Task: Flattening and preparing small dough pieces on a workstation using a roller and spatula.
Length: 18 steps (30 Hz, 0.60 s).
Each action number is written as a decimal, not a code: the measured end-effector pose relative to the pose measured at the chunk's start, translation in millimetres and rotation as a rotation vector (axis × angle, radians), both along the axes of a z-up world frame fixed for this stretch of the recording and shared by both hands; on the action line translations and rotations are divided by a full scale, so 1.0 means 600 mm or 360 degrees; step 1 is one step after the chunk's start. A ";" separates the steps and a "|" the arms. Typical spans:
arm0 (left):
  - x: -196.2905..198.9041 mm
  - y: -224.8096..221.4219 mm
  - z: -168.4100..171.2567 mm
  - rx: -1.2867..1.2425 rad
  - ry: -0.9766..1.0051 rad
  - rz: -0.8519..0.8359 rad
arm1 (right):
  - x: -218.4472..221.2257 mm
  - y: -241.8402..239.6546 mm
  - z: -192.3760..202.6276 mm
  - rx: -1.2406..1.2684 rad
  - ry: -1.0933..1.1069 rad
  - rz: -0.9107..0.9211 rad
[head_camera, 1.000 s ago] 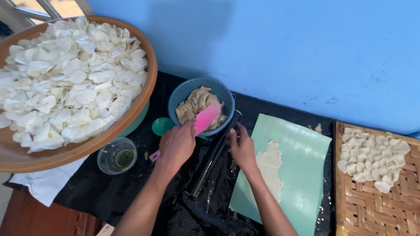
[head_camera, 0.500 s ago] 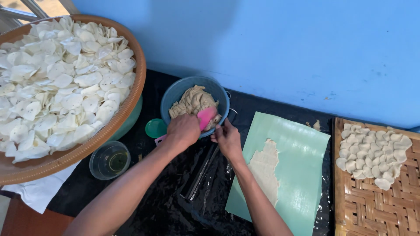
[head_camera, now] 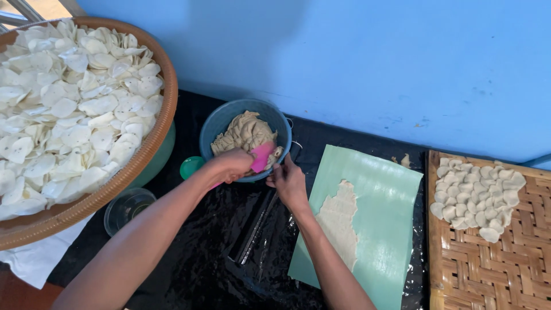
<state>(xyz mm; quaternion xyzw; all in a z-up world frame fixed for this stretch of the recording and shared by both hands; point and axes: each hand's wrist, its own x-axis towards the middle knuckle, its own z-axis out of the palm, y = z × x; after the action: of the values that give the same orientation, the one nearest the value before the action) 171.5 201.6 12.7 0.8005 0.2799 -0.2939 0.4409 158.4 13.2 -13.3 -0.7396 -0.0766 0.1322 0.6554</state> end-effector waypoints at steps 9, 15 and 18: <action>-0.015 0.020 0.021 -0.0261 0.0106 -0.0048 | 0.000 -0.003 -0.030 0.0383 0.0178 0.0067; -0.029 0.033 -0.007 0.0045 -0.0139 -0.0152 | -0.002 -0.014 -0.064 0.0416 0.0091 0.0025; -0.046 0.027 -0.037 0.0881 -0.0865 -0.0637 | -0.008 -0.014 -0.069 0.0348 -0.0047 -0.0039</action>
<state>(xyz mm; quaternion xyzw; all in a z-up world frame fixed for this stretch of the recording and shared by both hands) 143.7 217.5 -9.4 0.9753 0.0611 -0.0661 0.2017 153.8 5.0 -54.5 -0.6665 -0.0911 0.1040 0.7325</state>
